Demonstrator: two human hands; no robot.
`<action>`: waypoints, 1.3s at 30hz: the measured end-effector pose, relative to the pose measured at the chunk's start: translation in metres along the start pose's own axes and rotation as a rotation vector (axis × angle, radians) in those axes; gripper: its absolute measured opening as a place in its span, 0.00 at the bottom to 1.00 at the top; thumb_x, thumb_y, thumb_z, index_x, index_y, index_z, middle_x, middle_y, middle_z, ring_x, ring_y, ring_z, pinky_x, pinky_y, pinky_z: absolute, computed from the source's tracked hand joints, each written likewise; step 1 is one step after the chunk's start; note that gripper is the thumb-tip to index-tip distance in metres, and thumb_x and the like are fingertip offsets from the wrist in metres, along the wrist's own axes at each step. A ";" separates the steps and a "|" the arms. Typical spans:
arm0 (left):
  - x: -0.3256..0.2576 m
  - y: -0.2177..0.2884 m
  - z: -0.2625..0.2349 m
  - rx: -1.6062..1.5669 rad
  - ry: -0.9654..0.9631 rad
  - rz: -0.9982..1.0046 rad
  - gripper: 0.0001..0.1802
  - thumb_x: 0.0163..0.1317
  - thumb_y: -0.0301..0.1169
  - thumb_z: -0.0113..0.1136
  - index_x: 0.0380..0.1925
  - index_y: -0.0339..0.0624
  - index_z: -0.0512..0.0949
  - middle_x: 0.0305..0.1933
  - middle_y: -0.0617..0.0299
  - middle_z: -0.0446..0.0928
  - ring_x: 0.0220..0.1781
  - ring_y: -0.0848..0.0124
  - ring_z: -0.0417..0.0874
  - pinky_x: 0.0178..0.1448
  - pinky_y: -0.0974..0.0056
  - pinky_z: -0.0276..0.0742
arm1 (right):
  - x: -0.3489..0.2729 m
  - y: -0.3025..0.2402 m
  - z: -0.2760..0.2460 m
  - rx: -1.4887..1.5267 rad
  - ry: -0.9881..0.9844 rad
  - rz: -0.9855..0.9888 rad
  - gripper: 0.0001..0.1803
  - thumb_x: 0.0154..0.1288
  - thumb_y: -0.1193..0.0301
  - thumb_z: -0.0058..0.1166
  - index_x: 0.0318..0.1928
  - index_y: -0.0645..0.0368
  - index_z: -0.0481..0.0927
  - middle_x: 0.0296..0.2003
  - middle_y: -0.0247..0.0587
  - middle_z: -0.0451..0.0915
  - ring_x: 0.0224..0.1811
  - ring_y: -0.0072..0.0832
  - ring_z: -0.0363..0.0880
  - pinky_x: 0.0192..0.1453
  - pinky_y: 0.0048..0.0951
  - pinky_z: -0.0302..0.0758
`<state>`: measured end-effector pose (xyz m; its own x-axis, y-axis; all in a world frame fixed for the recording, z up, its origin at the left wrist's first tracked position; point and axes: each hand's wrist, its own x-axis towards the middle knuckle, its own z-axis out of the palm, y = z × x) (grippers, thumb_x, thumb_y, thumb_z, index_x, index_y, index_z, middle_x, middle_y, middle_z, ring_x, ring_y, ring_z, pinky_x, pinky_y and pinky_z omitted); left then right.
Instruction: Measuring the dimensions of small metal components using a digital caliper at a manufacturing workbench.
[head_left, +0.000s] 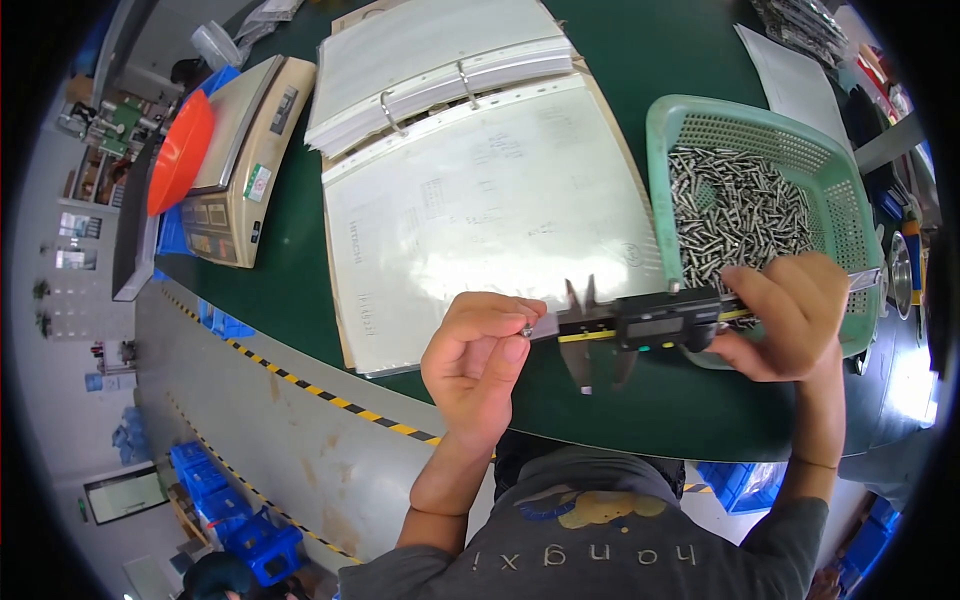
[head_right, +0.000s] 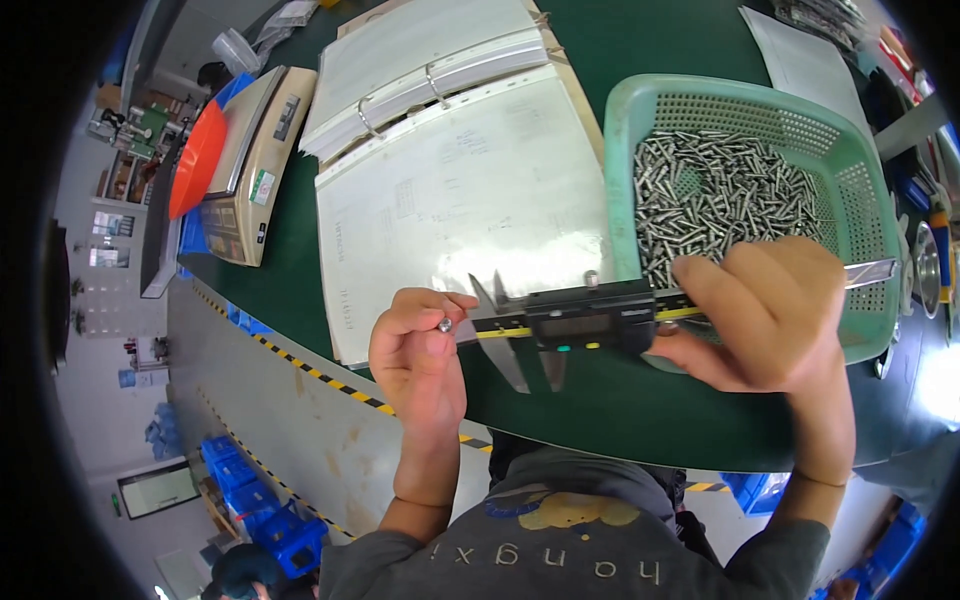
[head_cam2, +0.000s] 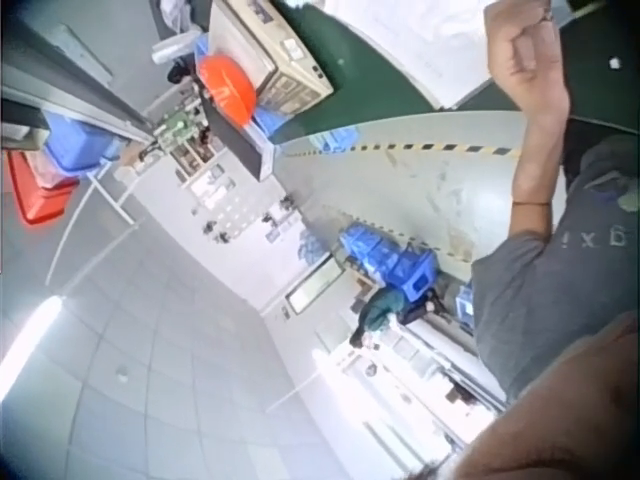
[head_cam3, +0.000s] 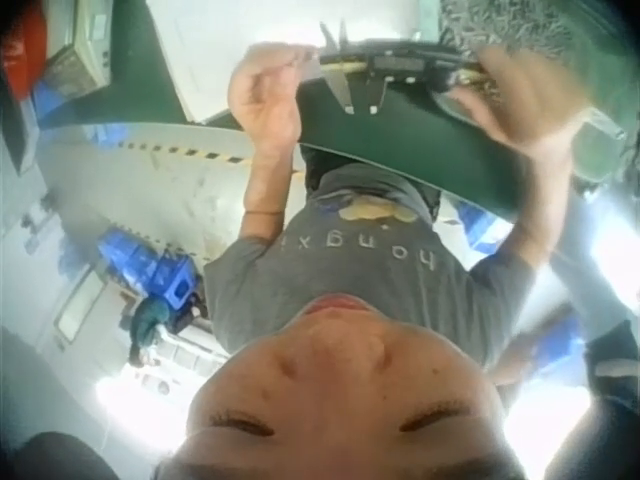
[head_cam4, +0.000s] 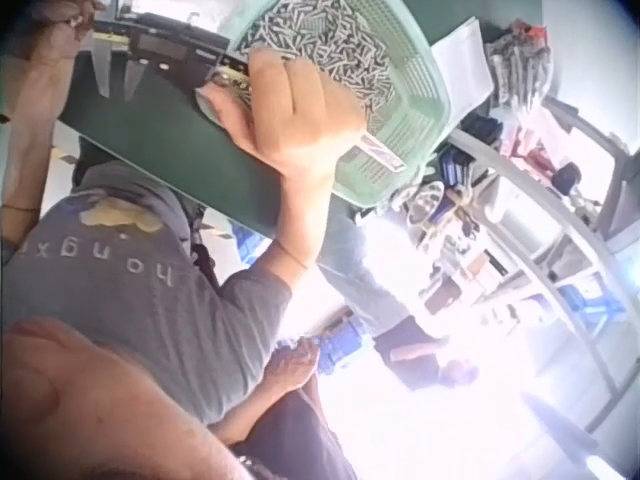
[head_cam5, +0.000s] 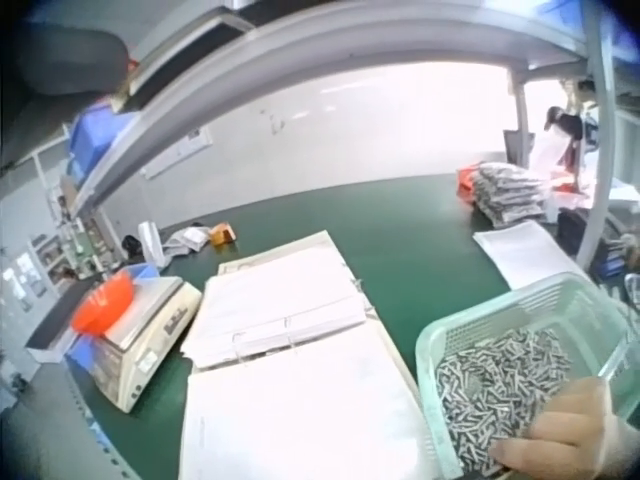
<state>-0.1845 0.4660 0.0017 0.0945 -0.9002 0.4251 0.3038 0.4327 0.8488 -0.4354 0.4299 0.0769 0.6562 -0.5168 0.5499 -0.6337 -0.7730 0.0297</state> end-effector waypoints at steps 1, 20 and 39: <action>-0.001 0.001 0.003 -0.003 -0.003 0.000 0.07 0.58 0.19 0.52 0.37 0.34 0.72 0.38 0.54 0.73 0.41 0.66 0.77 0.49 0.61 0.73 | -0.001 -0.001 0.001 0.004 0.016 -0.003 0.23 0.45 0.54 0.61 0.29 0.62 0.77 0.13 0.32 0.61 0.11 0.26 0.61 0.14 0.27 0.53; 0.000 0.014 0.014 0.111 -0.036 -0.027 0.06 0.54 0.17 0.55 0.34 0.34 0.73 0.36 0.55 0.72 0.42 0.63 0.76 0.49 0.61 0.73 | -0.016 -0.003 -0.004 0.022 0.066 -0.018 0.20 0.45 0.57 0.60 0.30 0.64 0.78 0.13 0.30 0.63 0.11 0.24 0.63 0.14 0.24 0.55; 0.006 0.020 0.015 0.403 -0.134 0.128 0.06 0.48 0.15 0.60 0.27 0.34 0.77 0.31 0.53 0.77 0.35 0.64 0.80 0.39 0.66 0.77 | -0.017 -0.003 -0.002 0.014 0.063 -0.018 0.20 0.48 0.56 0.59 0.27 0.63 0.77 0.12 0.29 0.60 0.11 0.24 0.61 0.13 0.24 0.54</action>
<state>-0.1919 0.4696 0.0261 -0.0244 -0.8352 0.5494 -0.0989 0.5489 0.8300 -0.4457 0.4419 0.0691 0.6395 -0.4791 0.6012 -0.6160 -0.7872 0.0280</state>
